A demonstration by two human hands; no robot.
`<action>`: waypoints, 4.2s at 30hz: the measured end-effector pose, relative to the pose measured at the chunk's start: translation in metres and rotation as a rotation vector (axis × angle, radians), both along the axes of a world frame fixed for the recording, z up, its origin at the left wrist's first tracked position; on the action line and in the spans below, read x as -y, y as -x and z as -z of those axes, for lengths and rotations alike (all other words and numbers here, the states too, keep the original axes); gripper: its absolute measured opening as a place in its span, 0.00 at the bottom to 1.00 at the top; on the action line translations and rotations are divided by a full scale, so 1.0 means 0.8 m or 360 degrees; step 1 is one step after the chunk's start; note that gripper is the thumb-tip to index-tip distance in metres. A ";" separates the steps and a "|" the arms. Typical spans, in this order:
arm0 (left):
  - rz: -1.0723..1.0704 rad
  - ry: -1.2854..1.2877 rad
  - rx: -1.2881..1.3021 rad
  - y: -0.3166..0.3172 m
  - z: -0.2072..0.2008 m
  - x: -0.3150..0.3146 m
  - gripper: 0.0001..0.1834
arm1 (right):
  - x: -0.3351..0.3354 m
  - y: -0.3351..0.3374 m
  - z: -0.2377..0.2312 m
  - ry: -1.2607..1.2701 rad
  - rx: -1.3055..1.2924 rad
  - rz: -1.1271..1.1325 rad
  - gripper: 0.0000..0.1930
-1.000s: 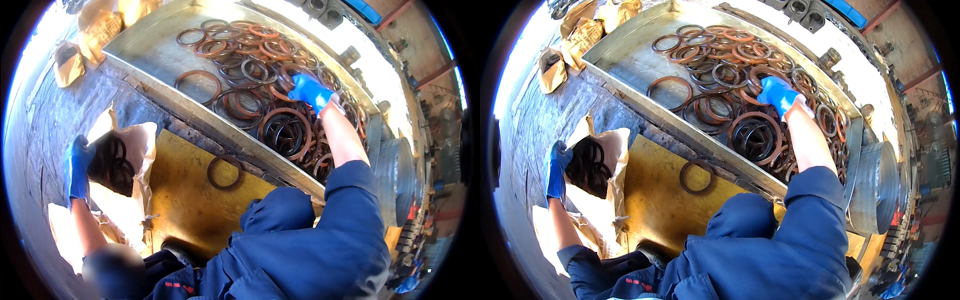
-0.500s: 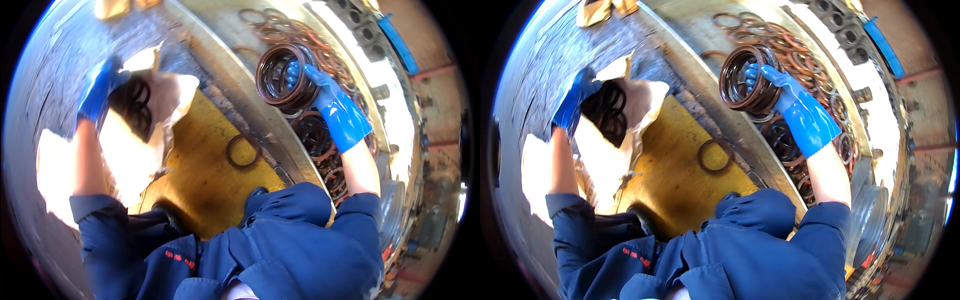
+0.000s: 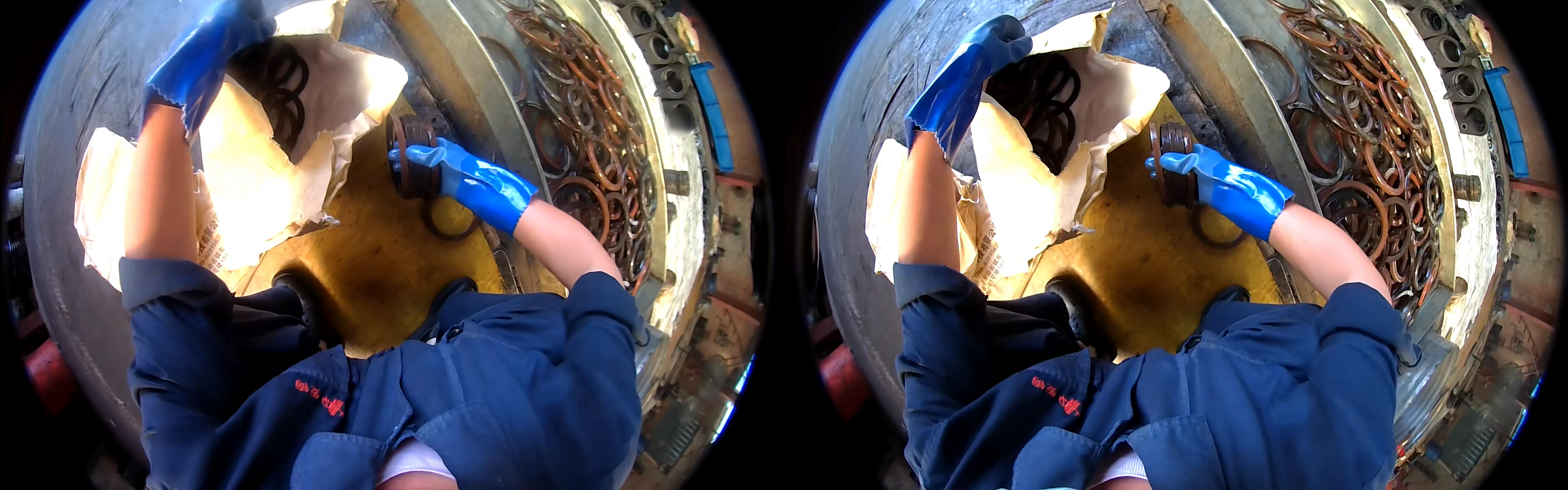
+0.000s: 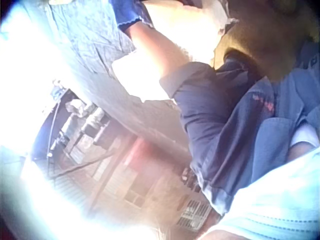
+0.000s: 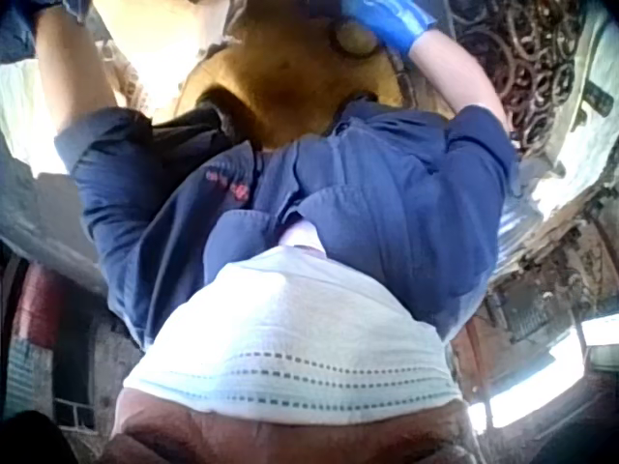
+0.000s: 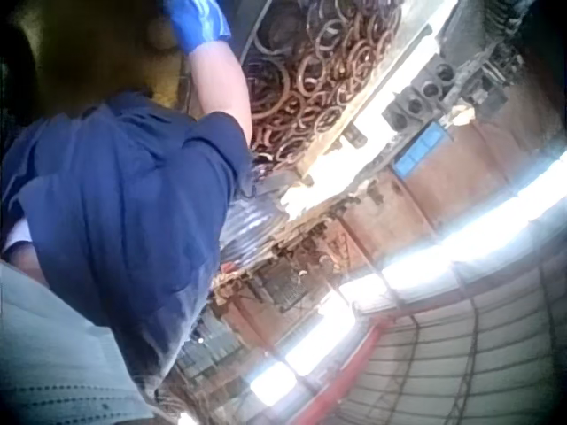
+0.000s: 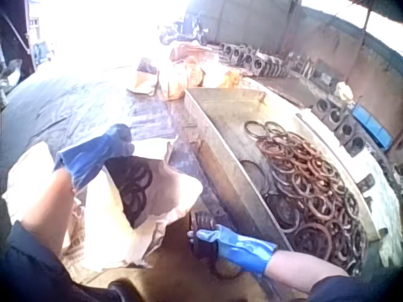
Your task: The person picks up metal rings from a tray and places them into a large paper bag one at a time or in small groups.
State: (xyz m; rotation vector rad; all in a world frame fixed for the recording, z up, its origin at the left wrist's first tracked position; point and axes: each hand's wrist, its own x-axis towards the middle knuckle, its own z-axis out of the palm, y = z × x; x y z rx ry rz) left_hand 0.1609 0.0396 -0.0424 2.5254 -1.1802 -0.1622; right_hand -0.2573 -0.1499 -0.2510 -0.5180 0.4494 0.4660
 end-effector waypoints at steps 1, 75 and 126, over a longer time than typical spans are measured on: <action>-0.0025 -0.0004 -0.0030 -0.001 0.000 0.000 0.16 | -0.021 0.003 0.010 0.0728 0.0314 0.0059 0.13; -0.0182 -0.0583 0.0590 -0.005 -0.004 -0.021 0.15 | 0.267 0.211 -0.223 0.4177 -0.0992 -0.0451 0.23; -0.0130 -0.0618 0.0347 0.020 0.003 -0.006 0.15 | 0.316 0.280 -0.348 0.3474 -0.1107 -0.0835 0.17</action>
